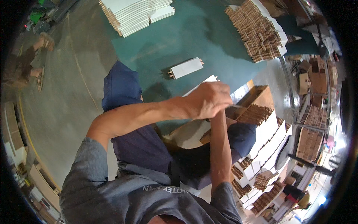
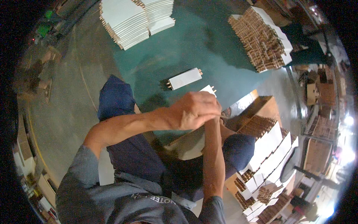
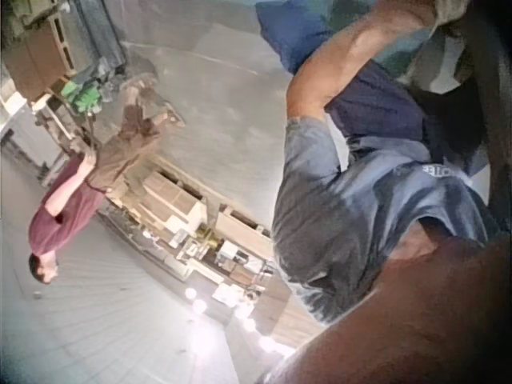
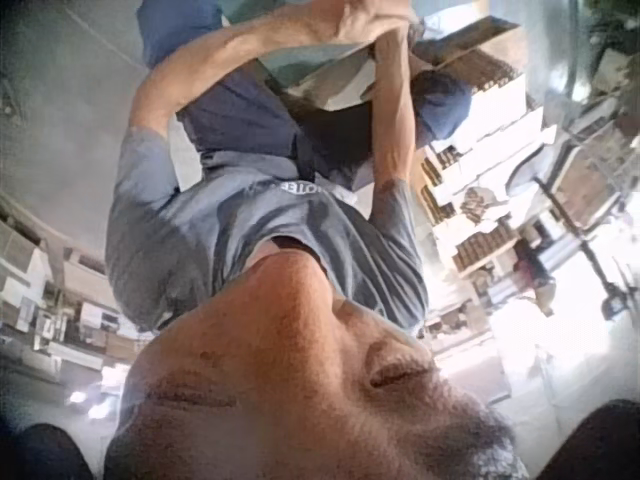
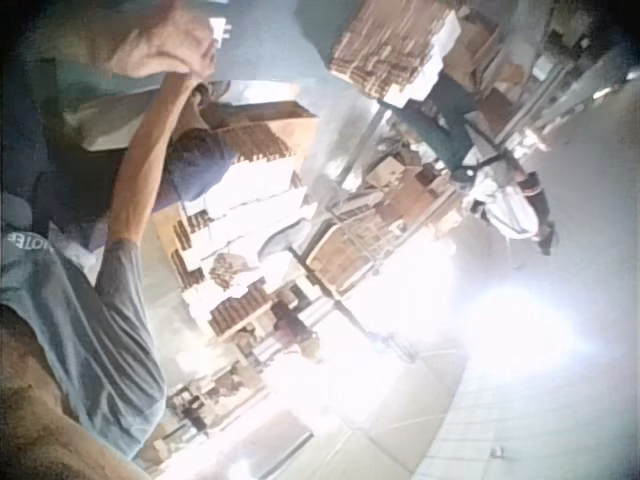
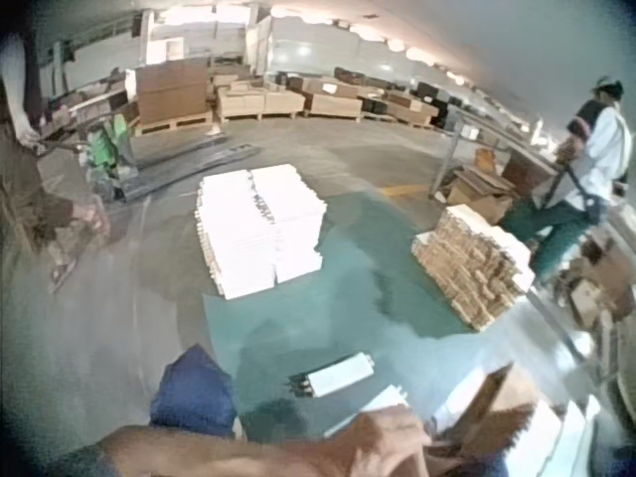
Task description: The person sands the surfaces and edges of small white rectangular wooden pieces with a piece of sandpaper, handling one piece at a time and placing it back on a stack.
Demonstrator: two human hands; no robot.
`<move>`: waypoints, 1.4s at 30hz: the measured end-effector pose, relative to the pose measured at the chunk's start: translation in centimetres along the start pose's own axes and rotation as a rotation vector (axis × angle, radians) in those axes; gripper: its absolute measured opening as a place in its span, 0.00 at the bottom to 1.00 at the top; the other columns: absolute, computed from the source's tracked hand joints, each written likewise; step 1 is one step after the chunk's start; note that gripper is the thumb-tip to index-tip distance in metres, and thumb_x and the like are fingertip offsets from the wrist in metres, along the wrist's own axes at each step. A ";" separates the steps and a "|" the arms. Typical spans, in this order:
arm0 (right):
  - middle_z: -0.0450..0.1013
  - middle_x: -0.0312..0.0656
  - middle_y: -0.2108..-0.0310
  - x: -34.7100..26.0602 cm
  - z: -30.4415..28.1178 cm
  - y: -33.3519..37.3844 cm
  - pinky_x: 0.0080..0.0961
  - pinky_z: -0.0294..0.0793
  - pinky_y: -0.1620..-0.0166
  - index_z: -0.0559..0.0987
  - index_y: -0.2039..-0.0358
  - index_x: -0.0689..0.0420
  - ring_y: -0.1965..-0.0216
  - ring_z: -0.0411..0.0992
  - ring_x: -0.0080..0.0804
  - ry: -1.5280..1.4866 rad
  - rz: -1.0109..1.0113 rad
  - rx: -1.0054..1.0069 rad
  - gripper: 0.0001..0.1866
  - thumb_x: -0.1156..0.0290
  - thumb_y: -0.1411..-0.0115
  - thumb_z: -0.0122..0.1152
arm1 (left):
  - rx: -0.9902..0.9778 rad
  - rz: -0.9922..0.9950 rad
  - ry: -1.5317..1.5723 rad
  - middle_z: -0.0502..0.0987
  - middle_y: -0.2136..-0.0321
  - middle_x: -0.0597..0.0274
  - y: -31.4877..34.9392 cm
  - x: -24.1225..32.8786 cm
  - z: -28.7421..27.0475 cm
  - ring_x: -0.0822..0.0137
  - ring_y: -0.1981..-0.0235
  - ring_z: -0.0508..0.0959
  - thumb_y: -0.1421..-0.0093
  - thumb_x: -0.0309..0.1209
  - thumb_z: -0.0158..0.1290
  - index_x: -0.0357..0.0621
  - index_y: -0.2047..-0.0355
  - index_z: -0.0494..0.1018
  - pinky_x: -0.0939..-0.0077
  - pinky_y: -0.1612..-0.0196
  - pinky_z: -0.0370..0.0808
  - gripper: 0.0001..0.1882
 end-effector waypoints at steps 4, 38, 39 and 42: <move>0.73 0.41 0.60 -4.1 1.0 -2.4 0.25 0.78 0.56 0.75 0.52 0.63 0.58 0.72 0.25 -0.348 0.155 0.197 0.24 0.52 0.29 0.46 | -0.096 -0.041 -0.055 0.72 0.72 0.57 1.5 -0.5 1.2 0.61 0.68 0.75 0.52 0.22 0.59 0.37 0.74 0.75 0.67 0.66 0.76 0.05; 0.78 0.45 0.60 -0.4 -24.7 1.1 0.23 0.76 0.62 0.76 0.47 0.67 0.63 0.75 0.27 -1.398 0.390 0.255 0.17 0.69 0.32 0.55 | 0.093 -0.526 0.001 0.80 0.65 0.65 0.8 -10.6 -4.4 0.75 0.65 0.77 0.35 0.30 0.57 0.38 0.56 0.79 0.79 0.63 0.74 0.11; 0.77 0.46 0.62 -0.2 -27.5 3.9 0.25 0.74 0.62 0.73 0.46 0.70 0.64 0.75 0.29 -1.310 0.420 0.356 0.18 0.71 0.30 0.53 | 0.150 -0.556 0.015 0.81 0.68 0.66 1.0 -11.3 -5.1 0.77 0.69 0.77 0.37 0.28 0.57 0.38 0.59 0.80 0.80 0.64 0.74 0.09; 0.76 0.45 0.64 4.8 -32.1 15.5 0.25 0.74 0.66 0.75 0.49 0.69 0.67 0.73 0.27 -1.304 0.463 0.650 0.16 0.70 0.31 0.54 | 0.173 -0.703 0.257 0.81 0.67 0.67 2.3 -13.8 -4.2 0.77 0.68 0.76 0.37 0.28 0.58 0.36 0.58 0.79 0.81 0.62 0.73 0.10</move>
Point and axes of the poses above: each hand's wrist, its own y-axis away from the middle knuckle, its own z-axis out of the palm, x = y × z, the point moved 10 cm from there along -y, towards the middle knuckle
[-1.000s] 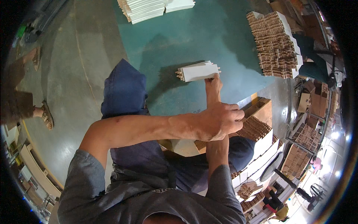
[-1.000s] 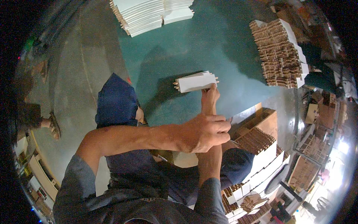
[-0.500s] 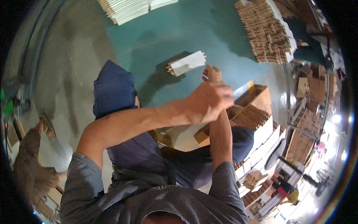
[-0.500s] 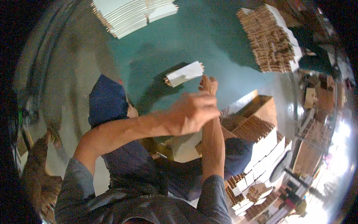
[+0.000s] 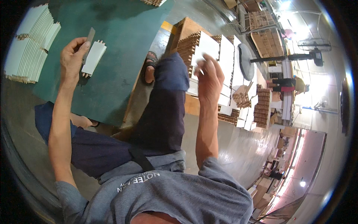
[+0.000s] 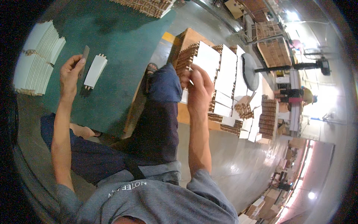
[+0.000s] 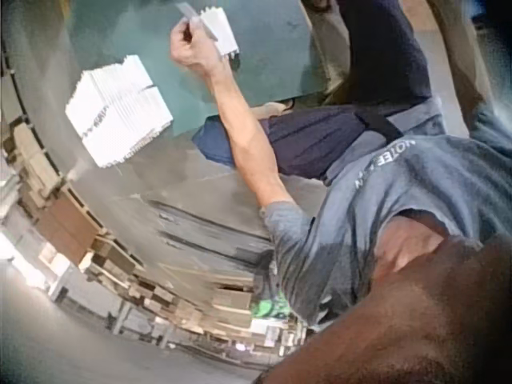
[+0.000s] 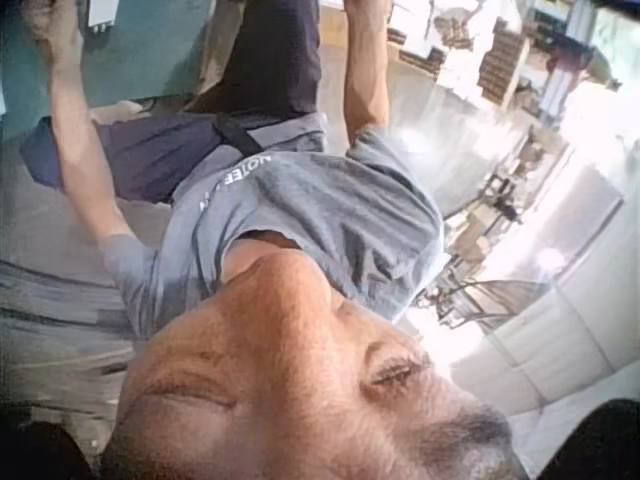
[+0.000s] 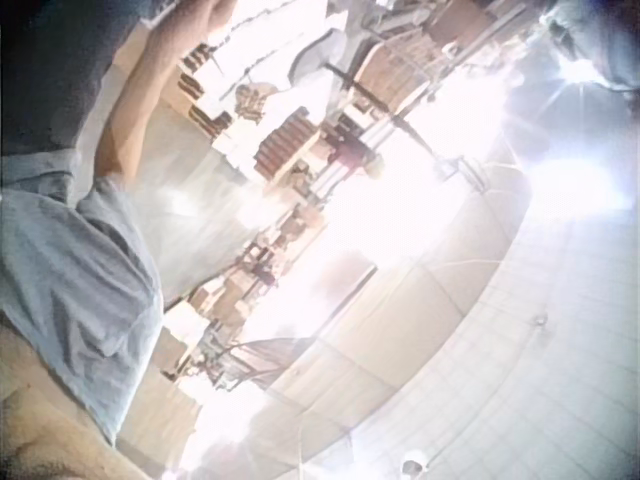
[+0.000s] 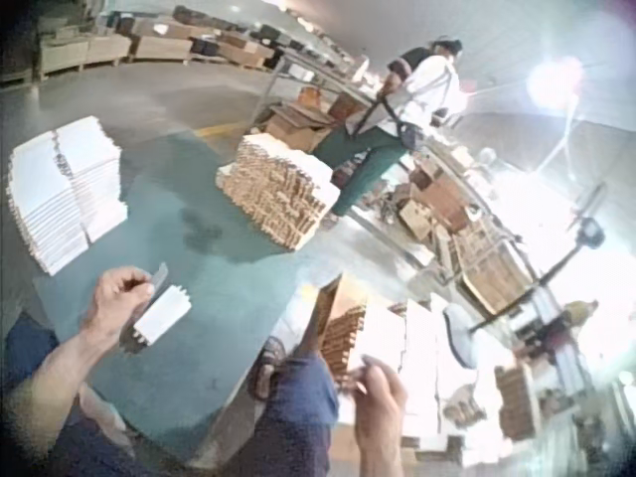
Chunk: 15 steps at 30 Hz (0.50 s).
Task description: The person sands the surfaces and edges of small white rectangular wooden pieces with a piece of sandpaper, handling one piece at a time and placing it back on a stack.
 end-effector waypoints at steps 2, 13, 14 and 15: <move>0.74 0.41 0.67 2.9 -9.8 3.1 0.23 0.71 0.69 0.75 0.51 0.66 0.70 0.71 0.27 -0.084 0.068 0.239 0.16 0.67 0.30 0.54 | -0.048 -0.033 0.057 0.80 0.66 0.67 0.0 -0.8 0.7 0.77 0.67 0.76 0.37 0.29 0.58 0.35 0.58 0.79 0.82 0.61 0.72 0.10; 0.77 0.52 0.63 27.4 -28.1 9.6 0.25 0.74 0.72 0.73 0.51 0.66 0.70 0.74 0.37 -0.290 0.646 0.740 0.36 0.42 0.41 0.64 | -0.064 -0.222 -0.044 0.80 0.62 0.61 2.8 -3.7 2.2 0.71 0.63 0.78 0.38 0.26 0.57 0.36 0.55 0.78 0.76 0.58 0.75 0.12; 0.77 0.51 0.65 28.3 -31.4 8.8 0.27 0.74 0.69 0.72 0.50 0.65 0.67 0.74 0.40 -0.349 0.676 0.633 0.39 0.39 0.43 0.65 | -0.065 -0.189 -0.008 0.80 0.62 0.58 2.4 -4.4 3.8 0.69 0.63 0.79 0.40 0.25 0.56 0.36 0.54 0.78 0.75 0.58 0.76 0.14; 0.72 0.50 0.72 29.6 -32.5 7.8 0.25 0.72 0.79 0.71 0.58 0.65 0.78 0.71 0.35 -0.392 0.715 0.478 0.34 0.41 0.41 0.64 | -0.117 -0.202 -0.099 0.81 0.62 0.57 2.4 -3.6 5.2 0.68 0.62 0.79 0.41 0.24 0.56 0.36 0.54 0.79 0.73 0.58 0.76 0.14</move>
Point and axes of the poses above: each hand's wrist, its own y-axis away from the middle knuckle, its own z-axis out of the palm, x = y × z, the point moved 10 cm from there along -y, towards the middle knuckle
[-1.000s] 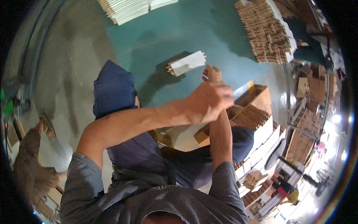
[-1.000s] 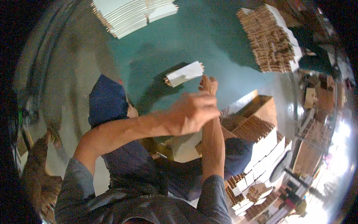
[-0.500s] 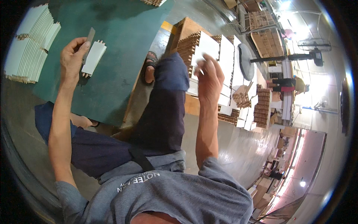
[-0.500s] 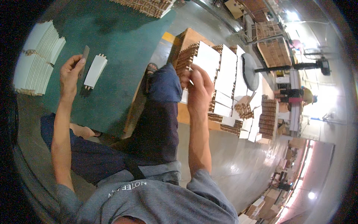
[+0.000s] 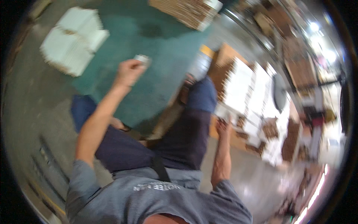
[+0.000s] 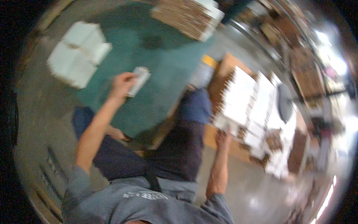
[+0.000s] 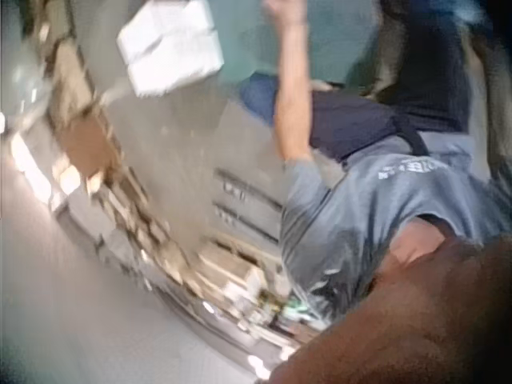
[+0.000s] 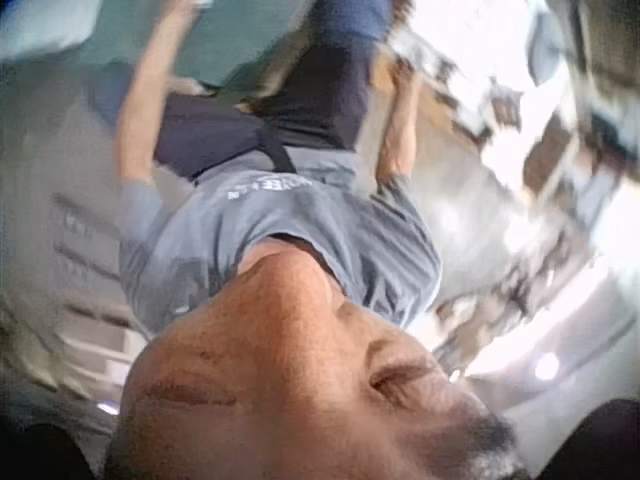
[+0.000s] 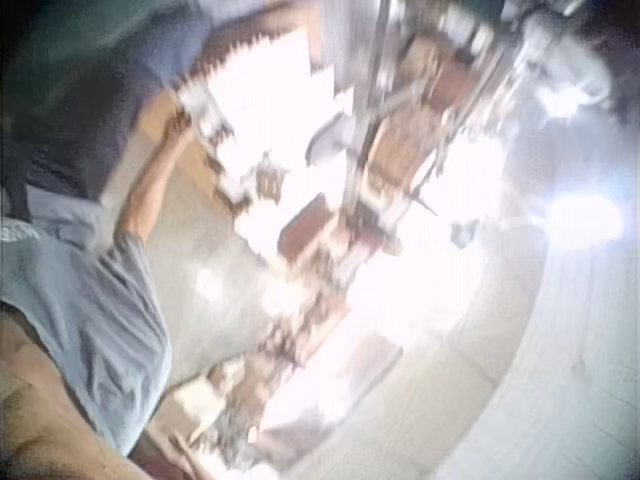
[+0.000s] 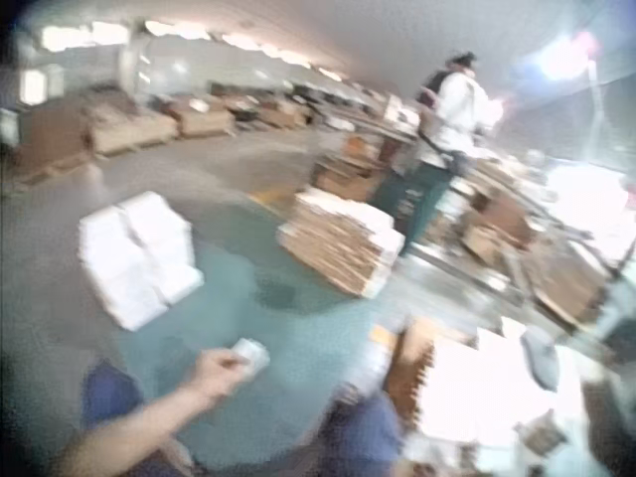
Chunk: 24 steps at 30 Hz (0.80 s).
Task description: The person sands the surfaces and edges of small white rectangular wooden pieces with a piece of sandpaper, handling one piece at a time and placing it back on a stack.
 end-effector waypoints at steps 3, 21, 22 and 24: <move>0.72 0.54 0.50 2.1 -0.7 -3.5 0.40 0.81 0.55 0.70 0.46 0.65 0.51 0.73 0.46 -0.008 -0.052 0.025 0.38 0.45 0.43 0.68 | 0.007 0.087 -0.110 0.82 0.64 0.60 -0.5 0.7 -0.6 0.69 0.65 0.78 0.43 0.28 0.59 0.37 0.59 0.81 0.72 0.59 0.75 0.12; 0.74 0.56 0.55 -0.9 5.2 13.2 0.45 0.81 0.53 0.65 0.43 0.70 0.55 0.77 0.50 0.035 -0.561 -0.159 0.31 0.64 0.44 0.45 | 0.103 0.172 0.067 0.79 0.73 0.65 0.2 3.1 -4.1 0.74 0.72 0.75 0.43 0.28 0.60 0.35 0.64 0.80 0.75 0.69 0.72 0.09; 0.73 0.57 0.52 -2.0 9.5 15.7 0.45 0.81 0.52 0.64 0.41 0.70 0.53 0.76 0.50 0.007 -0.569 -0.261 0.32 0.64 0.44 0.45 | 0.128 0.182 0.058 0.78 0.74 0.65 0.5 3.3 -4.6 0.74 0.72 0.75 0.42 0.28 0.61 0.35 0.64 0.80 0.76 0.69 0.72 0.09; 0.70 0.59 0.46 -3.9 15.4 20.1 0.44 0.81 0.50 0.62 0.38 0.70 0.49 0.74 0.49 -0.058 -0.590 -0.453 0.34 0.65 0.43 0.45 | 0.112 0.198 0.097 0.78 0.74 0.65 0.4 3.1 -4.6 0.73 0.72 0.75 0.42 0.29 0.61 0.35 0.64 0.80 0.76 0.69 0.72 0.09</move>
Point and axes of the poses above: each hand's wrist, its own y-axis away from the middle knuckle, its own z-axis out of the palm, x = y × z, the point moved 10 cm from there along -y, towards the middle knuckle
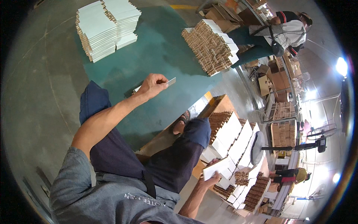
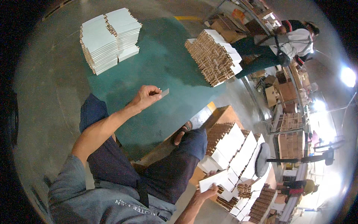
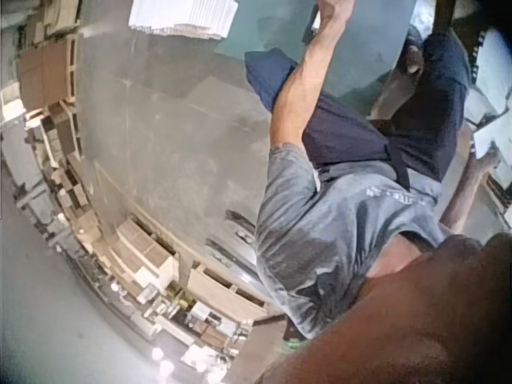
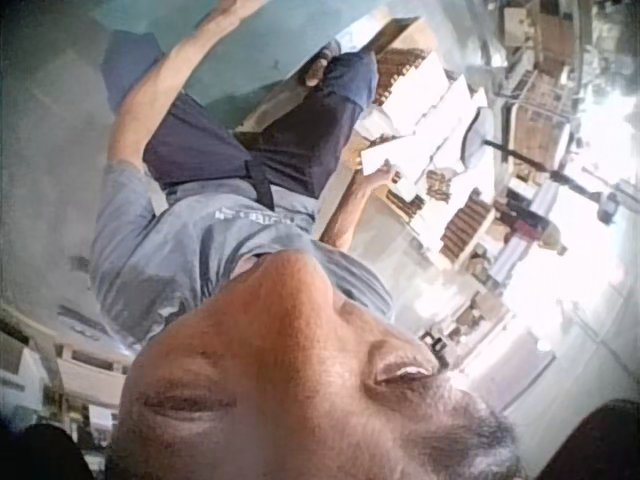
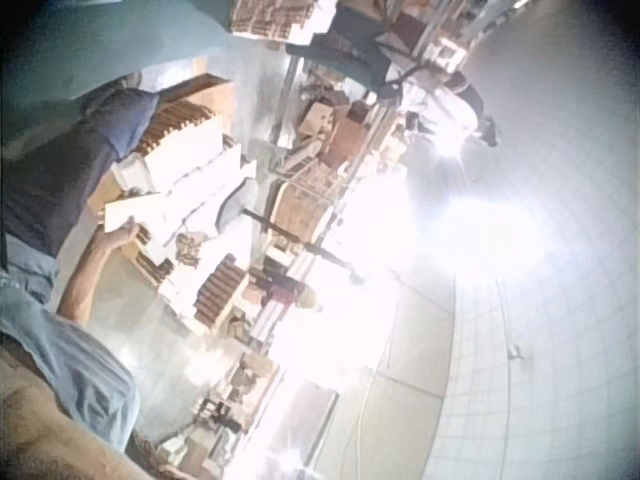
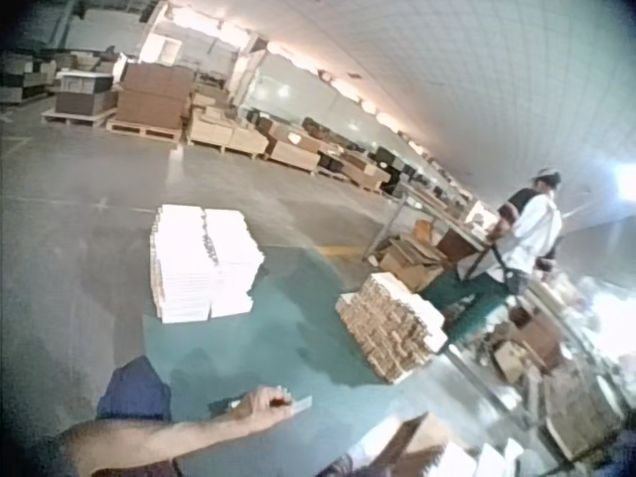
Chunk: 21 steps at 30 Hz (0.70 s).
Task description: The person sands the surfaces and edges of small white rectangular wooden pieces with a piece of sandpaper, handling one piece at a time and placing it back on a stack.
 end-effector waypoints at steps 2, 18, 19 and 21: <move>0.65 0.60 0.39 -1.9 5.5 -1.7 0.43 0.81 0.48 0.58 0.33 0.66 0.45 0.72 0.47 -0.211 0.130 -0.053 0.35 0.62 0.38 0.45 | -0.012 0.005 0.014 0.79 0.73 0.65 -0.2 0.2 0.3 0.73 0.72 0.75 0.42 0.29 0.61 0.36 0.64 0.81 0.75 0.68 0.72 0.09; 0.67 0.59 0.41 19.6 36.0 -2.8 0.39 0.79 0.55 0.61 0.34 0.62 0.53 0.74 0.44 -0.074 0.838 -0.659 0.29 0.55 0.27 0.30 | 0.105 0.159 -0.108 0.80 0.71 0.62 -0.1 5.1 -1.7 0.74 0.72 0.75 0.40 0.29 0.60 0.35 0.62 0.81 0.77 0.69 0.70 0.09; 0.68 0.59 0.42 20.1 35.6 -2.2 0.38 0.79 0.55 0.62 0.34 0.62 0.53 0.74 0.44 -0.001 0.855 -0.649 0.30 0.55 0.27 0.30 | 0.097 0.157 -0.136 0.79 0.71 0.62 0.0 5.1 -1.7 0.74 0.72 0.75 0.40 0.28 0.60 0.34 0.63 0.81 0.78 0.69 0.70 0.09; 0.70 0.57 0.44 20.8 35.1 -1.3 0.36 0.80 0.56 0.63 0.35 0.61 0.54 0.74 0.42 0.082 0.888 -0.622 0.30 0.54 0.27 0.30 | 0.081 0.201 -0.163 0.79 0.70 0.61 -0.2 4.9 -1.6 0.73 0.72 0.75 0.40 0.27 0.58 0.34 0.63 0.81 0.77 0.68 0.70 0.09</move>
Point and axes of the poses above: each hand's wrist, its own y-axis away from the middle knuckle, its own z-axis out of the palm, x = y × z, the point moved 10 cm from there along -y, towards the middle knuckle
